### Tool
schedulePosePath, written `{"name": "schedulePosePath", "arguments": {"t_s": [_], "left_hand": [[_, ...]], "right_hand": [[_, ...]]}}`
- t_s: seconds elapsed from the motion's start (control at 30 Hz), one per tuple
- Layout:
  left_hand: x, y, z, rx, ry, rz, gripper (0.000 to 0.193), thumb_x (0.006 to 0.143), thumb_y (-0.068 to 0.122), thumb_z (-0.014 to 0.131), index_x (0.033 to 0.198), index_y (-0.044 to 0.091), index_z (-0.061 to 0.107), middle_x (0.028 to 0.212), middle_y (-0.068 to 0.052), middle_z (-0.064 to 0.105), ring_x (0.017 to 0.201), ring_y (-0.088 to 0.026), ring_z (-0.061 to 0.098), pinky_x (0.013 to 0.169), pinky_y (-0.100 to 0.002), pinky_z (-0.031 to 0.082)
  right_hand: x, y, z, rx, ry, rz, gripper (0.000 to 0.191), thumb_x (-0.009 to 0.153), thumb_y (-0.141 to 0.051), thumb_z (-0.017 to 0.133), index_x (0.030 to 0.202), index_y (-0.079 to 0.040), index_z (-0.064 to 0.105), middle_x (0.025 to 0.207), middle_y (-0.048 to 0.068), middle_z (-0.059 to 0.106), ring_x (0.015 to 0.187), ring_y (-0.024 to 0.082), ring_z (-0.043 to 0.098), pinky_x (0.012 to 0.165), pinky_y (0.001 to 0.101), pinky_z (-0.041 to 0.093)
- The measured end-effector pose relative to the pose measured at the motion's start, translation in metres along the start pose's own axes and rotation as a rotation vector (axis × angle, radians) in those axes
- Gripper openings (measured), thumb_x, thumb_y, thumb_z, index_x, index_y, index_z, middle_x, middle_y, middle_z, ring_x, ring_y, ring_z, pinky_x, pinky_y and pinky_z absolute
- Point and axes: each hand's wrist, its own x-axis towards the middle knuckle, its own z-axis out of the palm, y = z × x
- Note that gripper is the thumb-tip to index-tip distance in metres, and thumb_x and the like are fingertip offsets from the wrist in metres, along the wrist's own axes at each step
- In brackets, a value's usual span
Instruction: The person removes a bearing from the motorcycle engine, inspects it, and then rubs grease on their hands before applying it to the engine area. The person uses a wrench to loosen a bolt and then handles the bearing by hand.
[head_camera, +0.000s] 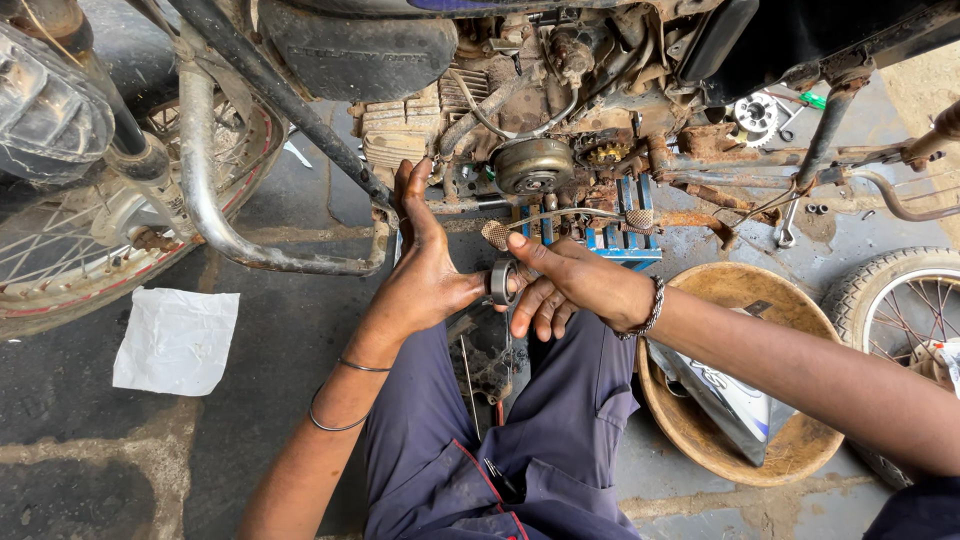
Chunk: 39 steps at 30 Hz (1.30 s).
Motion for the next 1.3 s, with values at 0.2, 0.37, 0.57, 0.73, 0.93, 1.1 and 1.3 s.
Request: {"name": "schedulePosePath", "arguments": {"t_s": [0.2,0.37,0.57,0.73,0.93,1.1,1.3], "left_hand": [[-0.001,-0.027,0.006,0.048,-0.017,0.073,0.143,0.069,0.032,0.096,0.154,-0.001,-0.015,0.166,-0.031,-0.014,0.158,-0.041,-0.017,0.130,-0.053,-0.004],[0.001,-0.039,0.009,-0.428,-0.171,0.031,0.129,0.080,0.005,0.076,0.156,-0.002,-0.028,0.173,-0.023,-0.018,0.159,-0.037,-0.028,0.130,-0.051,-0.012],[-0.002,-0.024,0.028,0.364,-0.441,-0.570,0.147,0.070,0.030,0.096,0.156,0.007,-0.020,0.166,-0.028,-0.022,0.155,-0.037,-0.023,0.125,-0.048,-0.006],[-0.020,-0.041,0.064,-0.588,-0.326,-0.269,0.142,0.075,0.025,0.091,0.158,0.006,-0.022,0.155,-0.035,0.027,0.150,-0.051,0.023,0.123,-0.048,0.023],[-0.045,-0.057,0.074,-0.820,-0.287,-0.478,0.128,0.075,0.012,0.083,0.161,0.014,-0.012,0.167,-0.014,0.007,0.154,-0.041,0.022,0.109,-0.044,0.045],[-0.034,-0.047,0.059,-0.712,-0.246,-0.475,0.128,0.073,0.007,0.082,0.159,0.020,-0.011,0.168,-0.014,0.003,0.154,-0.040,0.018,0.112,-0.047,0.045],[-0.034,-0.038,0.053,-0.845,-0.210,-0.408,0.131,0.066,0.000,0.080,0.158,0.020,-0.011,0.170,-0.012,-0.006,0.155,-0.042,0.015,0.115,-0.052,0.040]], "right_hand": [[-0.014,-0.006,0.010,-0.920,0.338,-0.734,0.053,0.096,-0.043,0.065,0.105,0.009,0.074,0.088,0.018,0.077,0.067,0.024,0.070,0.056,0.0352,0.056],[-0.024,-0.005,-0.008,-1.664,0.464,-1.652,0.036,0.095,-0.027,0.062,0.102,0.007,0.073,0.090,0.017,0.077,0.065,0.021,0.064,0.056,0.0323,0.051],[-0.002,-0.022,-0.019,-0.613,0.221,-0.831,0.020,0.094,-0.008,0.057,0.098,0.004,0.073,0.091,0.015,0.077,0.064,0.016,0.057,0.055,0.0289,0.044],[0.006,-0.008,-0.007,-0.086,0.072,-0.459,0.026,0.090,-0.001,0.046,0.094,-0.003,0.072,0.084,0.008,0.071,0.057,0.007,0.053,0.050,0.0253,0.046],[-0.010,0.009,-0.005,-0.665,0.321,-0.738,0.023,0.103,-0.017,0.055,0.109,-0.005,0.073,0.082,0.012,0.075,0.069,0.021,0.074,0.065,0.0330,0.056],[-0.024,-0.003,-0.005,-0.945,0.075,-0.604,0.054,0.091,-0.033,0.069,0.138,-0.008,0.060,0.089,0.018,0.075,0.074,0.031,0.075,0.071,0.0402,0.059],[-0.023,0.017,0.004,-1.246,0.228,-1.198,0.053,0.087,-0.018,0.071,0.138,-0.013,0.063,0.131,0.016,0.068,0.100,0.031,0.074,0.081,0.0373,0.062]]}}
